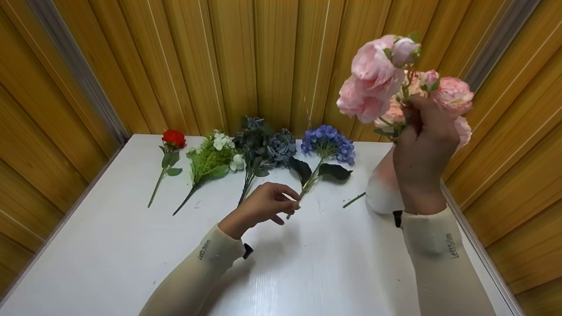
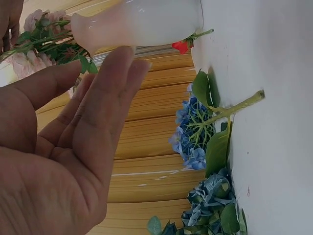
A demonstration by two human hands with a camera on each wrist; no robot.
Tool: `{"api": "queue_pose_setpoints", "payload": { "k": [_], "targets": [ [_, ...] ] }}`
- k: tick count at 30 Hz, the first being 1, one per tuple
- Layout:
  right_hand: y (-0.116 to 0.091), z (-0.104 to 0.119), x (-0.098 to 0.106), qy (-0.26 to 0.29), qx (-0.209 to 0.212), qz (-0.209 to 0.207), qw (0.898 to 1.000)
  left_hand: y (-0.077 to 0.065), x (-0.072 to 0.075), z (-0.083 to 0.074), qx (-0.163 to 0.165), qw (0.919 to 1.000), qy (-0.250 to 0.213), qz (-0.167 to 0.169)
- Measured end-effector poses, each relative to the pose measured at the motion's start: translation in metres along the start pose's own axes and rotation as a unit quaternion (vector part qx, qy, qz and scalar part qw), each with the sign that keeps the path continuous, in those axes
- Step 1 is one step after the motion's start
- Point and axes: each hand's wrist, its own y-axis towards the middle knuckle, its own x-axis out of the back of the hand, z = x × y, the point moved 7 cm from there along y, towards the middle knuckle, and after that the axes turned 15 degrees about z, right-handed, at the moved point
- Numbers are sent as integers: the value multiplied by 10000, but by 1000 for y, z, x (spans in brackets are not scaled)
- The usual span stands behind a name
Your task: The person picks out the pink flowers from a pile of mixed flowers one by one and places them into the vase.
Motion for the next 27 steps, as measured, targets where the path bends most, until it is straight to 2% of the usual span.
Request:
{"api": "queue_pose_setpoints", "payload": {
  "k": [11, 18, 23, 27],
  "targets": [
    [-20, -19, -7, -737, -748, 292, 9940, -2, 1, 0, -6, 10000, 46, -66],
    [-30, -29, -12, -872, -754, 392, 9926, -2, 2, 2, -55, 10000, 47, -28],
    [-37, -33, -13, -1222, -837, 353, 9883, -1, 2, 1, -46, 10000, 44, -40],
    [-38, -29, -13, -1548, -705, 269, 9851, -1, 3, 2, -48, 10000, 31, -43]
  ]
}}
